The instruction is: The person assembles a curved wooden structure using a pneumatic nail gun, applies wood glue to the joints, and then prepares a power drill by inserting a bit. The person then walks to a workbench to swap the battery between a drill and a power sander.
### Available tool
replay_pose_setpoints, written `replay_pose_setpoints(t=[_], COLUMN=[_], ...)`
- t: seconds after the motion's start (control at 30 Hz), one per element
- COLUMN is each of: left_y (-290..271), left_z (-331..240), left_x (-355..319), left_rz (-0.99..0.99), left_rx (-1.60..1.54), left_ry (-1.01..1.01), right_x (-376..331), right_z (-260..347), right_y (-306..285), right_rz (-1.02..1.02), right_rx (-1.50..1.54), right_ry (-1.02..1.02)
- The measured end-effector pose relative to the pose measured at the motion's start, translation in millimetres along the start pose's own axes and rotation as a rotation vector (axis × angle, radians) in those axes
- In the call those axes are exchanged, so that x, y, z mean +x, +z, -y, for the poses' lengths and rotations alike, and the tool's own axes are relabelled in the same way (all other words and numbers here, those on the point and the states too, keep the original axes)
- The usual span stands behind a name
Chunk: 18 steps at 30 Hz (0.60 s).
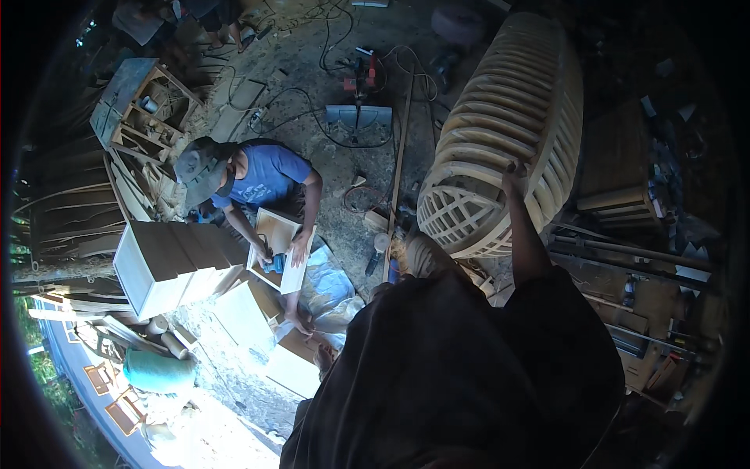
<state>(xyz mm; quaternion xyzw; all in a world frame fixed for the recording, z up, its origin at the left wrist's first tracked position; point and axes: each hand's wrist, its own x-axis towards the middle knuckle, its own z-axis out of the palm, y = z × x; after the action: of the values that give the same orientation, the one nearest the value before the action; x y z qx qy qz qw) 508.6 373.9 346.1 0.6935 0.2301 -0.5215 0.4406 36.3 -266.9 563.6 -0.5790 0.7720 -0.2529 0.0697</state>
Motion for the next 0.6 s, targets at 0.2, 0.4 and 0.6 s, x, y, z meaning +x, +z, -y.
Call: replay_pose_setpoints(t=[0.2,0.4,0.6], left_y=[44,85,101], left_z=[34,-6,-56], left_x=[-25,-38,-36], left_rz=[-0.125,-0.163,-0.215], left_rx=[0.052,-0.101,-0.101], left_ry=[0.01,0.147,0.218], right_x=[54,85,111], right_z=[32,76,63], right_y=[-9,14,71], right_rz=[-0.05,0.057,0.148], right_rx=[-0.031,-0.165,-0.284], right_ry=[-0.059,-0.121,-0.051])
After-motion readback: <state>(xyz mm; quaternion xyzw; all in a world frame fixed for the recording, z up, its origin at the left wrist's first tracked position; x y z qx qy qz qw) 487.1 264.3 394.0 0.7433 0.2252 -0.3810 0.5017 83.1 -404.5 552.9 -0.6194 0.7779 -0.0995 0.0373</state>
